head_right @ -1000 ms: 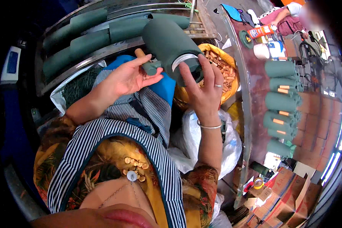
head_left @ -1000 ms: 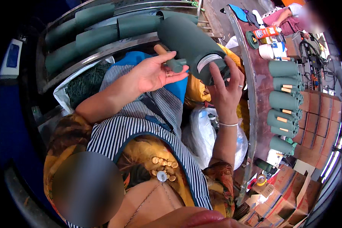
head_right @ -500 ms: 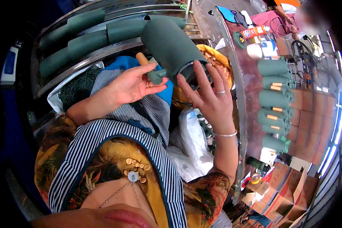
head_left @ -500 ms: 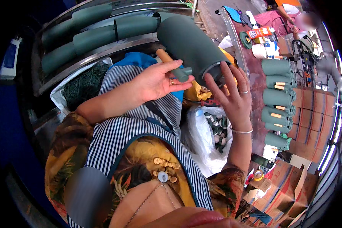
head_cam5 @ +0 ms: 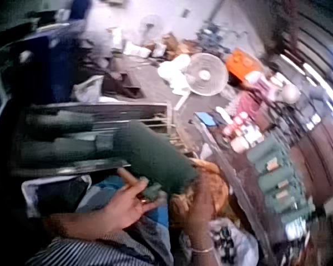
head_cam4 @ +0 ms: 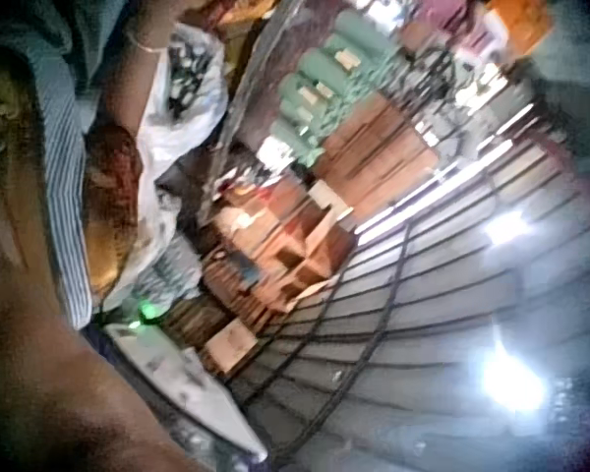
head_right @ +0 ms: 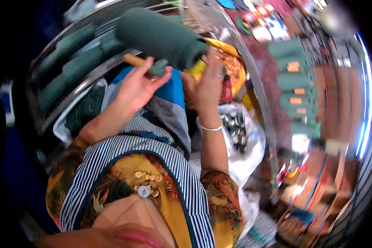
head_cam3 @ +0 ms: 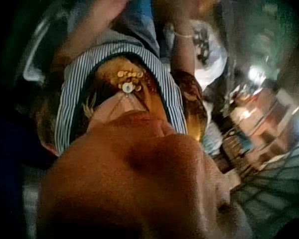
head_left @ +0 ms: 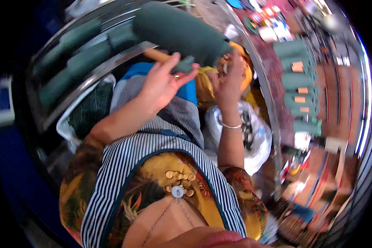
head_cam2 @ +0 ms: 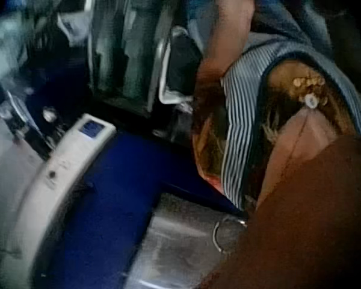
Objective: The person assembles green plastic containers by inserting wooden handles, using a red power drill to secure components, wiping the exterior with a yellow cloth, and fitting internal white plastic parts.
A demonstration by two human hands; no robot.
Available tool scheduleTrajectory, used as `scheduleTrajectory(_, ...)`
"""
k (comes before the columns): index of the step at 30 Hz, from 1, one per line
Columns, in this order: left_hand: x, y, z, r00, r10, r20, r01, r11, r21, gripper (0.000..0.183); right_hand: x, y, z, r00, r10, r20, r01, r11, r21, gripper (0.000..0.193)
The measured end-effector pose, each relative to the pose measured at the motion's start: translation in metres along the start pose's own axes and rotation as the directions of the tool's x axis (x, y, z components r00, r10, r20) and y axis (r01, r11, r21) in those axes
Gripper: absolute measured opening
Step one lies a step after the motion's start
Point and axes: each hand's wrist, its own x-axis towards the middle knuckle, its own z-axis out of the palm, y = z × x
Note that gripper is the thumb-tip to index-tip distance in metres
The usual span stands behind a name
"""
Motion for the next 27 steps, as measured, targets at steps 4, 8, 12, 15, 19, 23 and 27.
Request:
scheduleTrajectory(4,0.000,-0.013,-0.016,0.991,0.107,0.081,-0.119,0.978,0.170,0.028,-0.017,-0.013,0.054,0.905,0.423,0.035,-0.418,0.872,0.256,0.078)
scheduleTrajectory(8,0.004,0.020,-0.035,0.999,-0.031,-0.014,0.034,0.956,0.290,0.029,-0.030,0.003,0.054,0.981,0.113,-0.155,-0.141,0.974,-0.179,0.073)
scheduleTrajectory(12,0.008,0.024,-0.050,0.953,-0.298,-0.058,0.303,0.947,0.109,0.033,-0.062,0.025,0.045,0.966,-0.157,-0.206,0.085,0.944,-0.319,0.074)
scheduleTrajectory(15,-0.004,-0.003,-0.037,0.991,-0.130,-0.026,0.133,0.961,0.243,0.031,-0.077,-0.009,0.059,0.865,0.502,-0.008,-0.500,0.862,0.079,0.069)
scheduleTrajectory(19,0.016,-0.015,-0.052,0.956,0.079,0.284,-0.281,0.537,0.795,0.020,-0.085,0.001,0.073,0.659,0.409,0.631,-0.550,-0.310,0.775,0.061)
scheduleTrajectory(23,0.023,0.004,-0.011,0.961,0.024,0.274,-0.268,0.309,0.913,0.030,-0.123,0.013,0.001,0.624,0.453,0.637,-0.543,-0.335,0.770,0.055)
scheduleTrajectory(27,0.007,0.059,-0.001,0.860,0.395,0.325,-0.296,-0.134,0.946,0.036,-0.271,0.061,-0.110,0.578,0.738,0.348,-0.648,0.674,-0.355,0.036)
